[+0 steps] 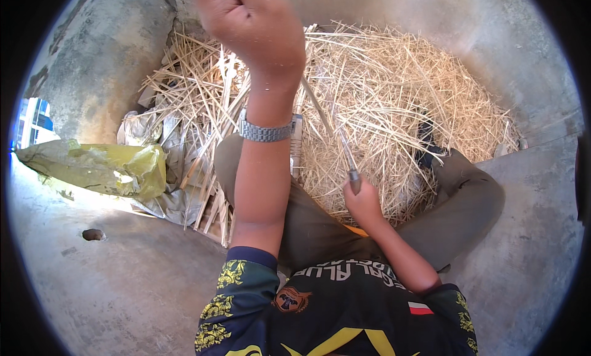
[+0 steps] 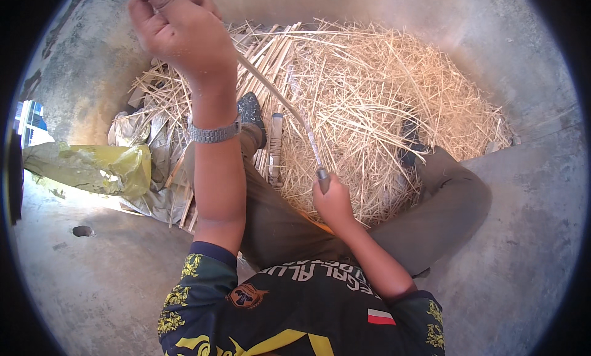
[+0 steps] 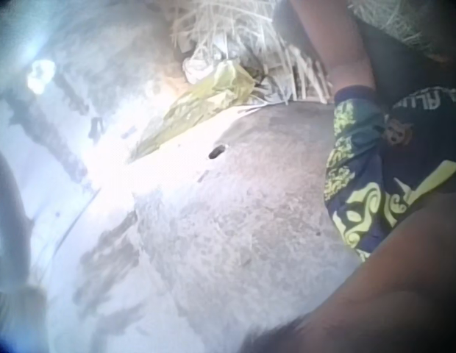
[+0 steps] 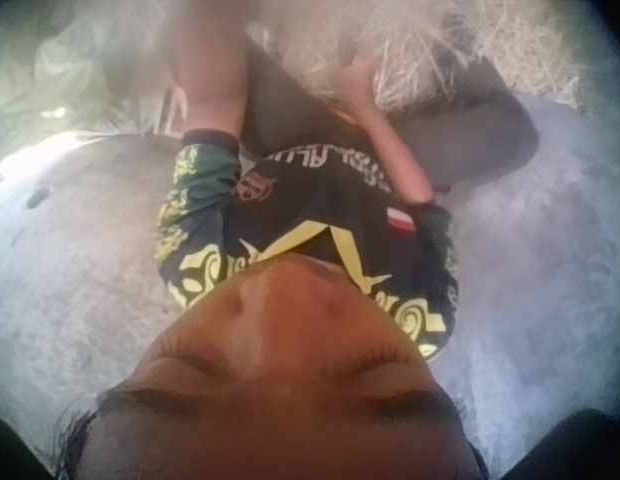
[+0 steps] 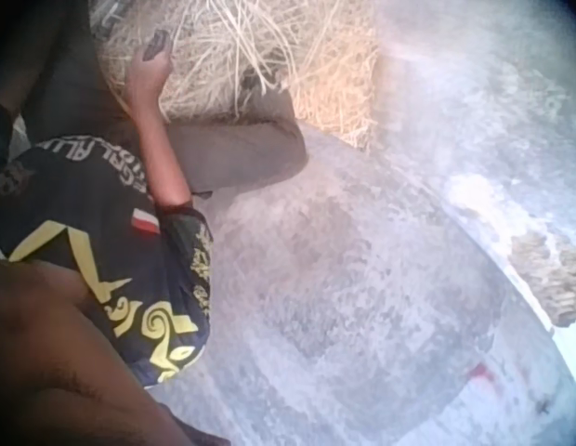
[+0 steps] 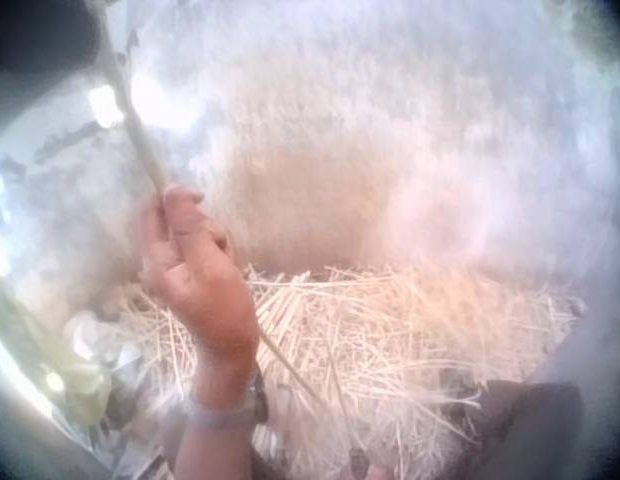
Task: The person sits on the floor and uses a knife to split long bamboo strips into thinner pieces. They hold the bamboo with one hand and use the knife to shave and split the material, dropping the processed pieces onto a pile.
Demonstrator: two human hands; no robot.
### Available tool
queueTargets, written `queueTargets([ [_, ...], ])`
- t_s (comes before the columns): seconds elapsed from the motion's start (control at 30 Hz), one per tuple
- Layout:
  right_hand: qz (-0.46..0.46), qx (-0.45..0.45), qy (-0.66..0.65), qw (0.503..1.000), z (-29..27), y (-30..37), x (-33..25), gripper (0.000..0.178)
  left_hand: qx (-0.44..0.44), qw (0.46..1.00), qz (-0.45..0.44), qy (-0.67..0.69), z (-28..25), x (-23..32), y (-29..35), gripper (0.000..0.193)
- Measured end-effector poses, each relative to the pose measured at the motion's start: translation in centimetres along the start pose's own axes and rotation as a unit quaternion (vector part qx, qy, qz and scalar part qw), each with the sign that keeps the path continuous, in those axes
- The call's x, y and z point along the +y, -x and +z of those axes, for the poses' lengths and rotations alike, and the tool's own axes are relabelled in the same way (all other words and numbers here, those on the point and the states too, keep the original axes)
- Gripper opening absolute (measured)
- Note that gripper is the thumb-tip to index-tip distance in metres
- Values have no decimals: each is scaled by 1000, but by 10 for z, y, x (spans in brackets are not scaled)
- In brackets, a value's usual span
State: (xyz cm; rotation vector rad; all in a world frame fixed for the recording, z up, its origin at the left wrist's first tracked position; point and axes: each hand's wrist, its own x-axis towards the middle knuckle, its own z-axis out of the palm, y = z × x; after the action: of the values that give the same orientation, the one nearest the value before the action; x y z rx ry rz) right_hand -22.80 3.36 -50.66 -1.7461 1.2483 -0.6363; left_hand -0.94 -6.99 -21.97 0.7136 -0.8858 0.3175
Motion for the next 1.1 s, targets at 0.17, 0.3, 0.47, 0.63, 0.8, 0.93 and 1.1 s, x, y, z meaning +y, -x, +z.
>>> queueTargets([
  [0.17, 302, -134, -87, 940, -6, -6, 43, 20, -27, 1000, -1, -9, -1, -19, 8, 25],
  [0.3, 203, -67, -134, 968, -26, -10, -5, 20, 10, 999, -15, -29, -12, -21, 6, 24],
  [0.47, 137, -24, -164, 977, -3, 9, -27, 19, 36, 998, -23, -39, -18, -24, -1, 25],
  [0.63, 76, -72, -3, 994, -6, 7, -30, 25, 32, 997, -65, -37, -45, -24, -8, 27],
  [0.8, 31, 18, -62, 997, -16, 10, -60, 22, 32, 994, -76, -65, -69, -31, -11, 30],
  [0.93, 29, 20, -136, 990, 1, 3, -34, 23, 20, 997, -50, -63, -68, -43, -9, 31],
  [1.1, 88, -81, -14, 993, -5, -15, -12, 24, -5, 998, -43, -51, -64, -43, -6, 33],
])
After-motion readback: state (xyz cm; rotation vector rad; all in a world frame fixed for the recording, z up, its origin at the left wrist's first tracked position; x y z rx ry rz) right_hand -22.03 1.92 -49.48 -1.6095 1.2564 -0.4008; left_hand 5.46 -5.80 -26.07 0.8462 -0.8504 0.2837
